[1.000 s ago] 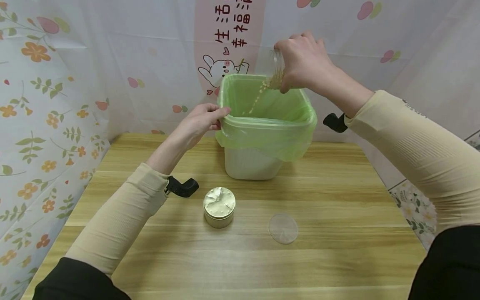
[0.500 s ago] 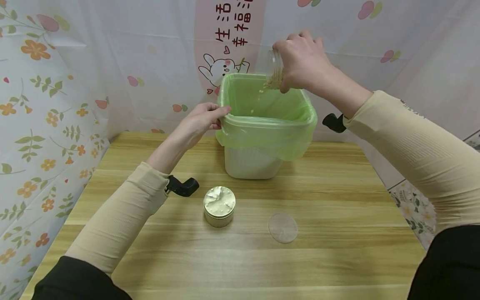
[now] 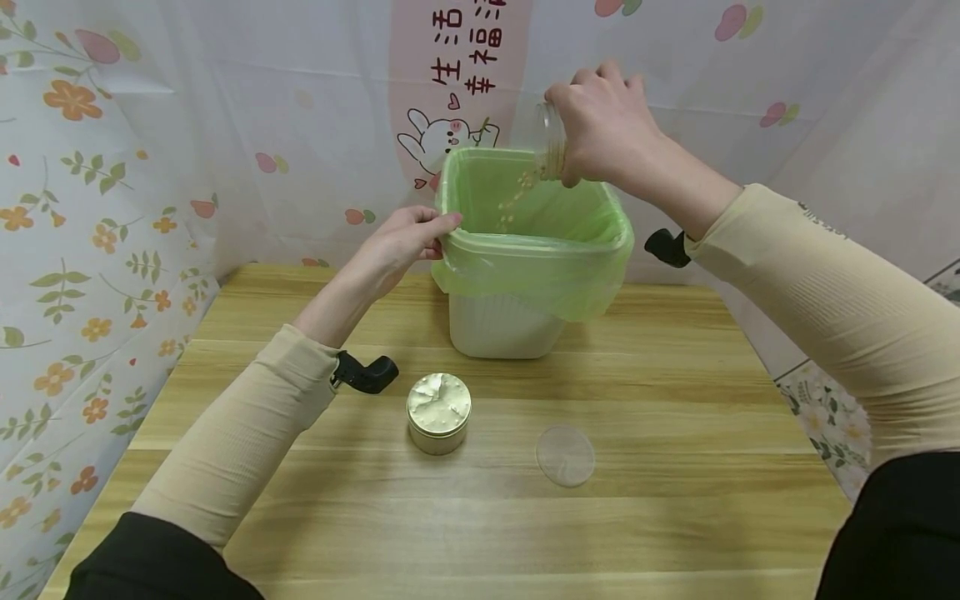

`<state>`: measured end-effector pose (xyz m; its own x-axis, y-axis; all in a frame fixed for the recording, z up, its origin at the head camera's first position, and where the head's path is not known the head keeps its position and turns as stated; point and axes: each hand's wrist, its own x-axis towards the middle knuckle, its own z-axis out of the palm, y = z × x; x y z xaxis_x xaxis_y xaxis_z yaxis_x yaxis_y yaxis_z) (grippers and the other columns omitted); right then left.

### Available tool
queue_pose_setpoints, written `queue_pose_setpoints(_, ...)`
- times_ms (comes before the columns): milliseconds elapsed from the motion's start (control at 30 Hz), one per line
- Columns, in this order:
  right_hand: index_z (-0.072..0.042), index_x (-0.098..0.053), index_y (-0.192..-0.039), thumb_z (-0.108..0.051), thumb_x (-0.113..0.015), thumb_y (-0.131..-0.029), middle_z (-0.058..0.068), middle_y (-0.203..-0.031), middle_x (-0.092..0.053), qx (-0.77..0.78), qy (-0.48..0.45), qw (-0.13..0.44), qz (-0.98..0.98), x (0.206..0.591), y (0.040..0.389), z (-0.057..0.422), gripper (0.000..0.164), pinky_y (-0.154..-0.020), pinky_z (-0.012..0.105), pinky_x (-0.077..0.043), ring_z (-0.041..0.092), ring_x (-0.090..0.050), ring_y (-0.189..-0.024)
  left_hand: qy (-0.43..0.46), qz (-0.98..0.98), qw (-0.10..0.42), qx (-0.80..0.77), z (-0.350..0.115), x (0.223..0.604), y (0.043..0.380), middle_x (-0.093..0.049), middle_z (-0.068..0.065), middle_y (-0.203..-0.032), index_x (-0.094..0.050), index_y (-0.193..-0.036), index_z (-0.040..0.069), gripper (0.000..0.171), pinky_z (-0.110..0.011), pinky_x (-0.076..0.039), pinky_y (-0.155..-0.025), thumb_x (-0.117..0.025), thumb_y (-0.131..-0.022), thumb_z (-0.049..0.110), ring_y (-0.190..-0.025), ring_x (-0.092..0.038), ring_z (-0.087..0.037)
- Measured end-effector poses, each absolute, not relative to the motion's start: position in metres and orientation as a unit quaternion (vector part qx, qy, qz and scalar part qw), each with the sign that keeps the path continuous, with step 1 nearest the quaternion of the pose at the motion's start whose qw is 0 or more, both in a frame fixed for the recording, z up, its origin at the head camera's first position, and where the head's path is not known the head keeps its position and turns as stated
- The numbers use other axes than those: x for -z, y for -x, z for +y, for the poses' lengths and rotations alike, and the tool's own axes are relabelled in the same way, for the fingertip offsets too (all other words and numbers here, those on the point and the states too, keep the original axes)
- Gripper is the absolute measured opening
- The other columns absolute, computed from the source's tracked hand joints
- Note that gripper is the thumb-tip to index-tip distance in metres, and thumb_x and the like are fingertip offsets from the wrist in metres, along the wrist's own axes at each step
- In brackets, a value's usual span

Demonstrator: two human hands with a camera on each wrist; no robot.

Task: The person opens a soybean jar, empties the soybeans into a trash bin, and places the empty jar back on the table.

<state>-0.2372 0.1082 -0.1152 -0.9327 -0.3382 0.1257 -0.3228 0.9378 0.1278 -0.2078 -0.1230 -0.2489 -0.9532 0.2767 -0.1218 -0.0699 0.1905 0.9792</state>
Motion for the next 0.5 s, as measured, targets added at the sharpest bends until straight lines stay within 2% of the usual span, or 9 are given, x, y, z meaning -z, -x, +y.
queue_pose_setpoints(233, -0.006, -0.044, -0.154, -0.009, -0.09, -0.069, 0.03, -0.149, -0.048, 0.069, -0.17, 0.078, -0.98, 0.1158, 0.2368, 0.1075, 0.097, -0.111, 0.074, -0.029, 0.053, -0.037, -0.136, -0.069, 0.759, 0.136, -0.633, -0.1229, 0.2499, 0.2085, -0.056, 0.0, -0.096, -0.055, -0.121, 0.001, 0.033, -0.037, -0.047, -0.107, -0.055, -0.107, 0.03, -0.091, -0.055, -0.014)
queue_pose_setpoints(500, -0.003, -0.045, -0.151, -0.005, -0.088, -0.068, 0.029, -0.145, -0.051, 0.082, -0.187, 0.096, -0.974, 0.1185, 0.2359, 0.1089, 0.093, -0.111, 0.074, -0.029, 0.052, -0.038, -0.134, -0.067, 0.759, 0.14, -0.633, -0.1229, 0.2518, 0.2104, -0.056, -0.002, -0.102, -0.054, -0.122, 0.001, 0.034, -0.037, -0.045, -0.109, -0.055, -0.107, 0.031, -0.095, -0.056, -0.016)
